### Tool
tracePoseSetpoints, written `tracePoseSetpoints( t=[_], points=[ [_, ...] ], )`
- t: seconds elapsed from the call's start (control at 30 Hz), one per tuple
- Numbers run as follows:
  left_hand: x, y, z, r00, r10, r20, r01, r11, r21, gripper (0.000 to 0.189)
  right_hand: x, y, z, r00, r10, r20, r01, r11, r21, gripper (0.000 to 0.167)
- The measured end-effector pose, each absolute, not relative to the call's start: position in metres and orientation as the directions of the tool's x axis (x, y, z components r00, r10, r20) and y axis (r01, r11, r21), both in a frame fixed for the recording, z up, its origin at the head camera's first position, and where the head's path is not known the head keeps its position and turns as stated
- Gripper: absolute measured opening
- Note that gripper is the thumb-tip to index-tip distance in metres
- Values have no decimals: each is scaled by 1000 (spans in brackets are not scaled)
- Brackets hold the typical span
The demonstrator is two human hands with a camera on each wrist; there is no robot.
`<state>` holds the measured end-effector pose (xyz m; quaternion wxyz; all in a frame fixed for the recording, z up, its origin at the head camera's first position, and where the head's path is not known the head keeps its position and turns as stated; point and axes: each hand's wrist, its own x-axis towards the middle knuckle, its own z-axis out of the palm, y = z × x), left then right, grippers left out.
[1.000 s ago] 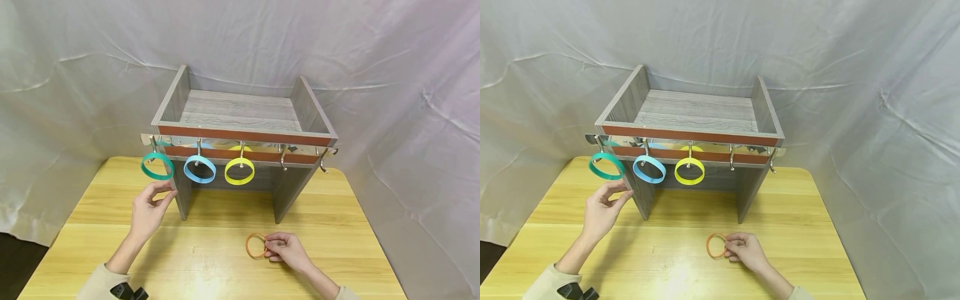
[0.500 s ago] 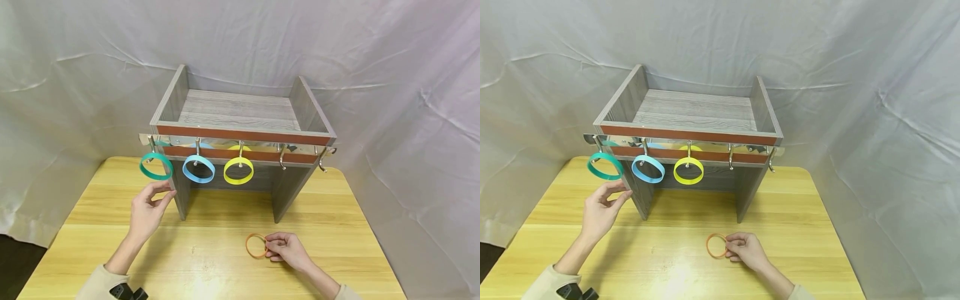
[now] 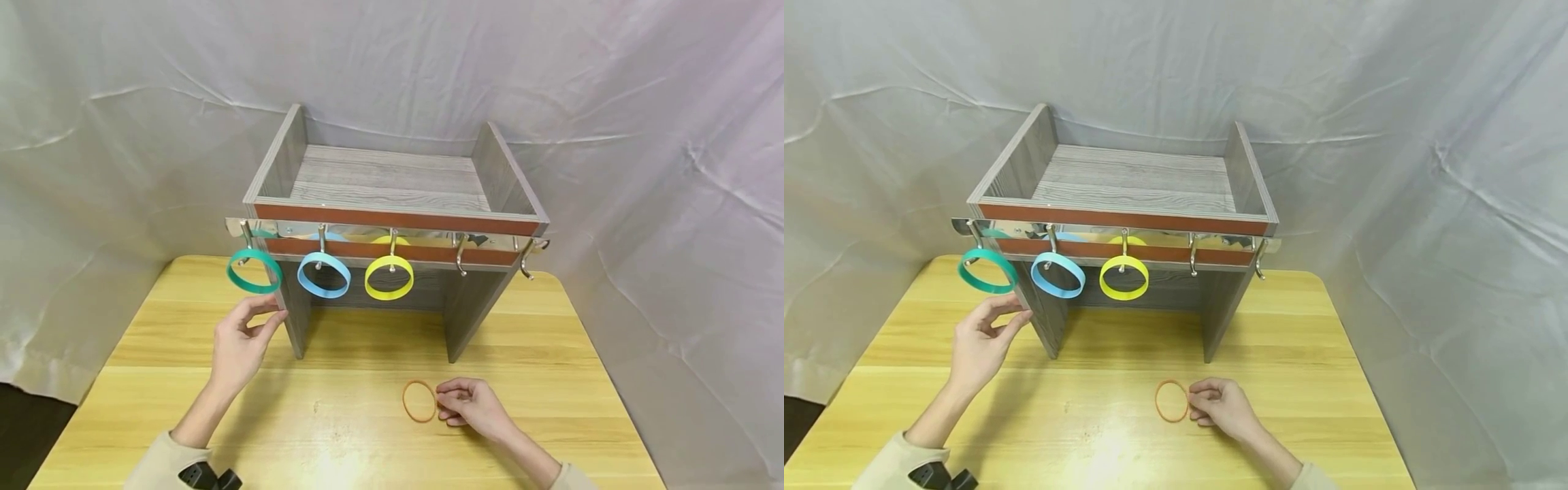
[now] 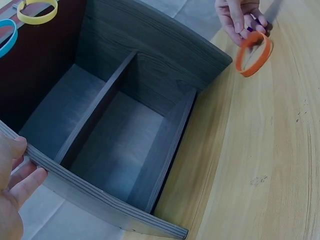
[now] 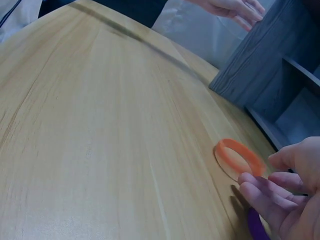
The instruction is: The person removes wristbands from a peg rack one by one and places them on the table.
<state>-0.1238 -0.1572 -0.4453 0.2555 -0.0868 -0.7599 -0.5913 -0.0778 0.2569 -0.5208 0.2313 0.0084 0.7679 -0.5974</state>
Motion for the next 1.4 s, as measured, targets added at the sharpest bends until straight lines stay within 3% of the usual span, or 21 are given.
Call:
tracePoseSetpoints(
  t=[0.53, 1.07, 1.4],
  points=[
    [-125, -157, -444, -855, -167, 491, 434, 288, 854, 28, -88, 249, -482, -965, -233, -122, 63, 247, -967, 40],
    [-125, -158, -444, -852, -160, 498, 444, 282, 850, 29, -105, 226, -428, -947, -295, 130, -155, 65, -986, 32],
    [-124, -158, -445, -858, -158, 489, 439, 271, 857, 28, -112, 211, -409, -943, -268, 198, -205, -4, -979, 27]
  ],
)
